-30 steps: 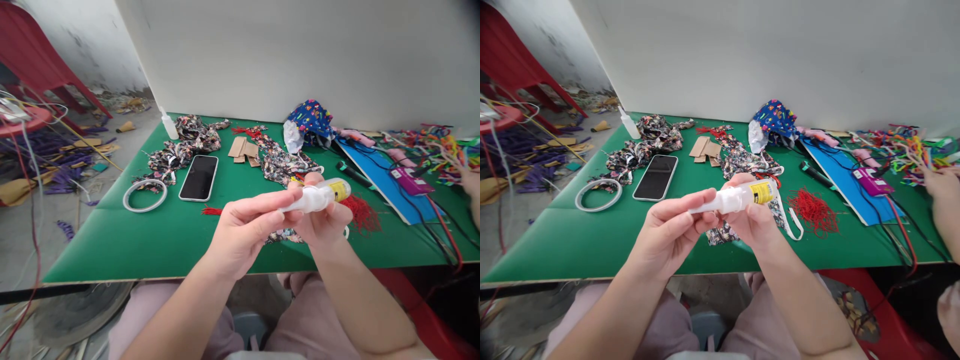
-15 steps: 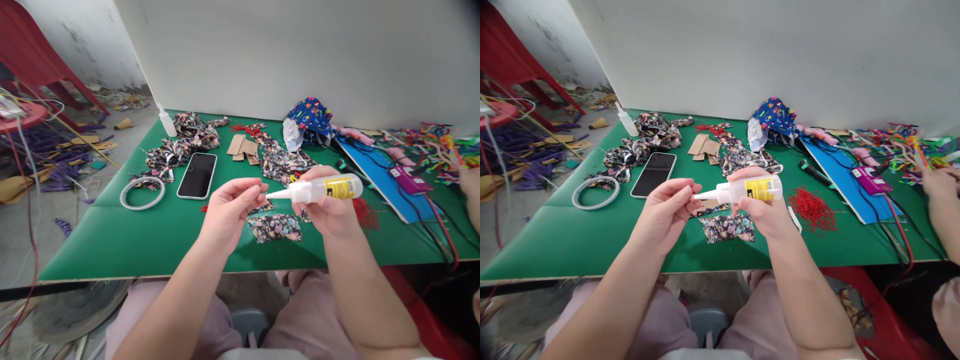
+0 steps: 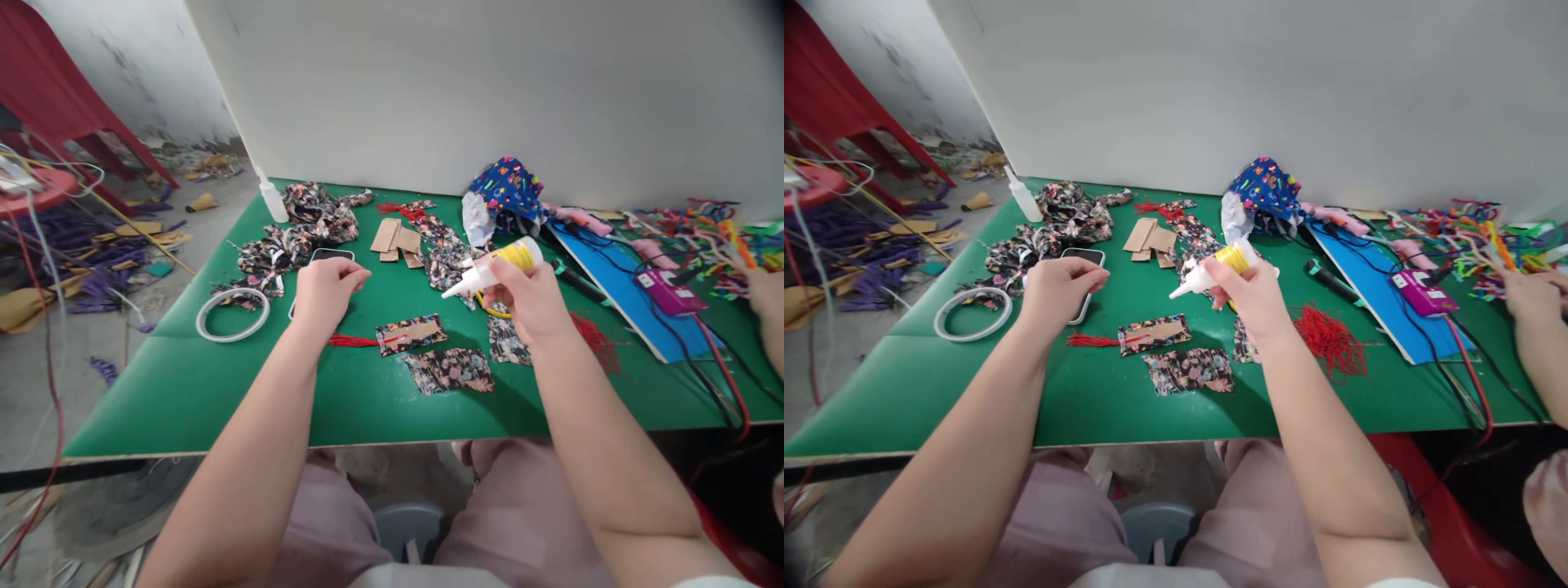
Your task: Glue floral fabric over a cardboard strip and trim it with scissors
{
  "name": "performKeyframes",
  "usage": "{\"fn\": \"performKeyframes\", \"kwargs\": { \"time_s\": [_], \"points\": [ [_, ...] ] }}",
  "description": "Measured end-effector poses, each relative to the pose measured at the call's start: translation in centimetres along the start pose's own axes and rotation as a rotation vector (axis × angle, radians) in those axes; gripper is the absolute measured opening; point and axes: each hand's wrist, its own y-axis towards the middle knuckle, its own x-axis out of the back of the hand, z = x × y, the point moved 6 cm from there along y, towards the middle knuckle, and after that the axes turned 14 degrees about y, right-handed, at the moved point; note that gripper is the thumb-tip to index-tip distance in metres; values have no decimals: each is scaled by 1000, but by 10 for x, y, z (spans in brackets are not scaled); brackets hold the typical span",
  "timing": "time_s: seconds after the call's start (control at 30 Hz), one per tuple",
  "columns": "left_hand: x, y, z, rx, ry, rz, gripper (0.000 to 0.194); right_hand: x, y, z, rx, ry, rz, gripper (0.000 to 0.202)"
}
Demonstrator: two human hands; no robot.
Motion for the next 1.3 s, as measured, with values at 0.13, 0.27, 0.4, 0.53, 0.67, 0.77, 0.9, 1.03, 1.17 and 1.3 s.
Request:
{"fn": "performKeyframes", "kwargs": {
  "time_s": [0.13,0.27,0.4,0.53,0.67,0.77,0.9,1.03,1.17,1.3],
  "points": [
    [-18,2,0,-120,43,90,26,-2,21,-1,75,-182,6,42],
    [-33,0,-5,-218,165,125,21,3,19,-25,41,-253,-5,36],
    [-34,-3,-7,-237,228,107,15,8,10,-46,21,-304,1,32],
    [-29,-8,-11,-238,386,13,32,6,9,-46,94,-361,-45,34],
    [-33,-8,-11,-294,377,-9,32,5,10,-48,115,-404,-73,38],
    [-34,-6,-10,-363,300,-48,32,9,9,-54,122,-424,-116,39],
    [-32,-2,-3,-248,102,-19,27,13,8,-60,127,-454,-155,39],
    [-30,-2,0,-161,-22,18,36,12,6,-59,148,-471,-159,38],
    [-28,-2,0,-187,24,1,34,9,3,-57,165,-494,-146,39],
    [-34,-7,-11,-345,194,16,30,6,0,-55,192,-541,-149,40]
  ]
}}
